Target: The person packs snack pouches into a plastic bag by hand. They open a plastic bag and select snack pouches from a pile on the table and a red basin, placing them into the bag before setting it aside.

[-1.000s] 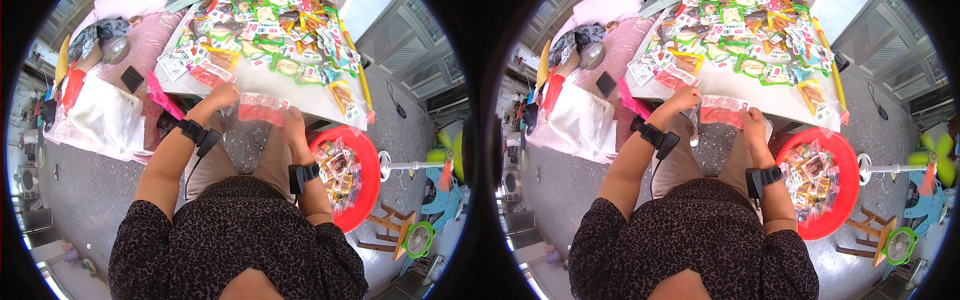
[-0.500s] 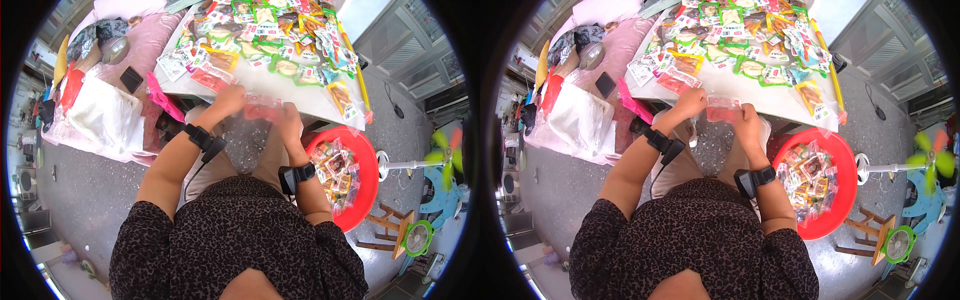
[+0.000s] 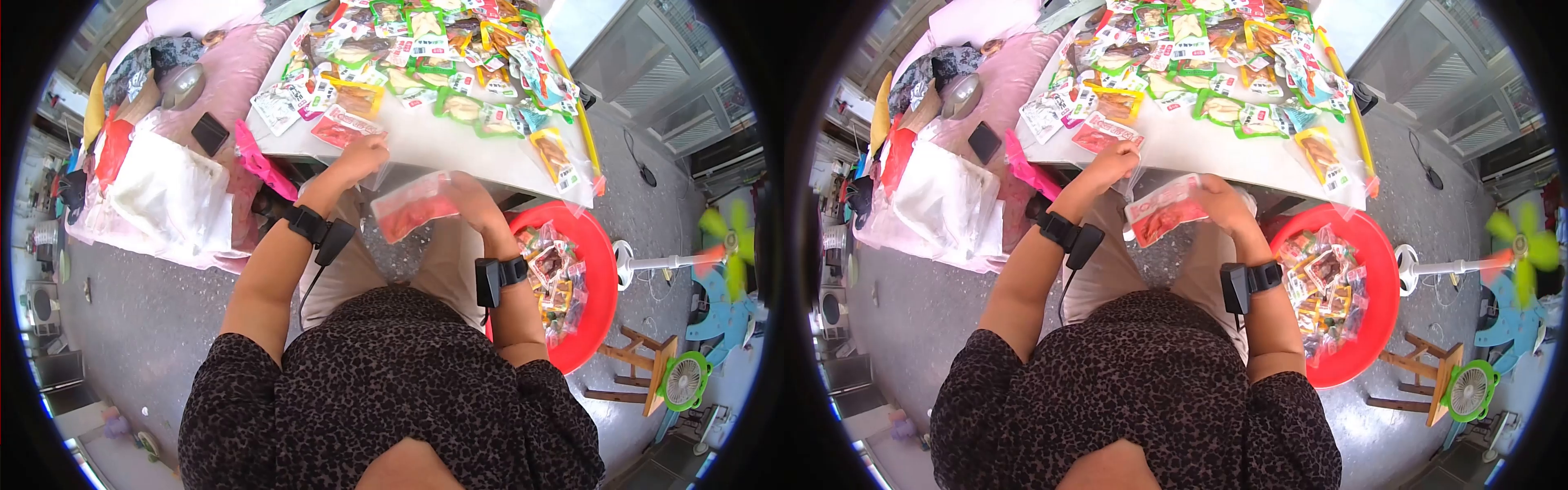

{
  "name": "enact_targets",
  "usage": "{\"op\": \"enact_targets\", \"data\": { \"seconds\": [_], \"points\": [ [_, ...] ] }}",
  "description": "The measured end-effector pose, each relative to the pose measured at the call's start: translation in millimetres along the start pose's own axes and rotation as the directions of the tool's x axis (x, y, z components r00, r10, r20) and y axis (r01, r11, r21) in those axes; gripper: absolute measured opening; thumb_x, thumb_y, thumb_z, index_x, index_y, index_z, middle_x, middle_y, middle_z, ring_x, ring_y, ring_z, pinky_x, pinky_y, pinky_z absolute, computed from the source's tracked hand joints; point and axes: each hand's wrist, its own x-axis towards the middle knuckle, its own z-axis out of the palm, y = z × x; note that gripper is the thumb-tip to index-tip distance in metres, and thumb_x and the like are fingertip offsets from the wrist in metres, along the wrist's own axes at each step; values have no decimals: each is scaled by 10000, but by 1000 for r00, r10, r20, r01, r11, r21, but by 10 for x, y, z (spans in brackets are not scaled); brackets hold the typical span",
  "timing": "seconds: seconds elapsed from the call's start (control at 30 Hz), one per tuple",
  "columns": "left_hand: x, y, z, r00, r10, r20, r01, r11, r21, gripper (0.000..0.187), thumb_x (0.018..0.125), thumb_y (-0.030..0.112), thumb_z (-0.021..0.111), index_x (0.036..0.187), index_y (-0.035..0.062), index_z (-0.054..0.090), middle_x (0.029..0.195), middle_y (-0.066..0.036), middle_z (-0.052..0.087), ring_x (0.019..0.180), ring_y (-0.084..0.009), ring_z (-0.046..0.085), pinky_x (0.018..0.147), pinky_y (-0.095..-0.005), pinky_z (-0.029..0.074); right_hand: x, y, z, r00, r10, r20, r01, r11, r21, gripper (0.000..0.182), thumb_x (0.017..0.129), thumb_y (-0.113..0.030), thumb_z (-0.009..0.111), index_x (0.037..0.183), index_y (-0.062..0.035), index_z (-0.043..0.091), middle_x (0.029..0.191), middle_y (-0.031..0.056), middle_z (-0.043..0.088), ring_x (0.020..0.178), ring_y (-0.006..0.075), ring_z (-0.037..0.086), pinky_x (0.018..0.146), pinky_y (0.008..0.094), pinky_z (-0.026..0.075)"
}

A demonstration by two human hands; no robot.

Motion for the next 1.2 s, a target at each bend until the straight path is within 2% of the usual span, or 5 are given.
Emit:
{"op": "enact_targets", "data": {
  "seconds": [0.03,0.27,0.67,0.87,1.2],
  "points": [
    [-53,39,16,999,25,20,-25,999,21,86,718,128,459,694,51,489,604,18,440,546,-69,425,493,-217,370,14,-89,56,997,-2,80,13,990,-137,234,795,-208,458,912,-15,518,761,42,523,666,108,476,578,238,393],
    [-79,-41,28,988,154,31,-157,958,241,64,710,91,464,675,46,493,604,15,454,548,-66,426,484,-216,363,550,156,404,855,-450,258,514,674,-530,304,760,-196,472,985,8,463,739,136,562,692,216,561,556,308,430],
    [-23,-40,12,990,99,100,-110,988,110,71,713,84,438,689,43,491,597,10,447,520,-75,409,457,-218,330,213,-413,492,937,50,345,211,706,-676,433,708,-138,482,1119,-63,366,745,155,566,691,296,558,606,376,424],
    [-20,-67,-42,993,73,91,-77,996,48,67,703,89,433,677,43,475,555,5,423,483,-68,383,432,-205,294,479,27,615,841,-426,332,511,426,-747,156,738,-145,440,854,-58,497,696,148,559,647,314,543,552,402,413],
    [-93,158,-146,999,-26,42,30,994,-108,88,696,118,438,625,66,441,549,12,412,485,-61,358,430,-206,280,478,250,558,871,-362,333,485,522,-701,120,733,-164,496,746,-48,523,674,124,550,618,286,535,551,370,412]
  ]
}}
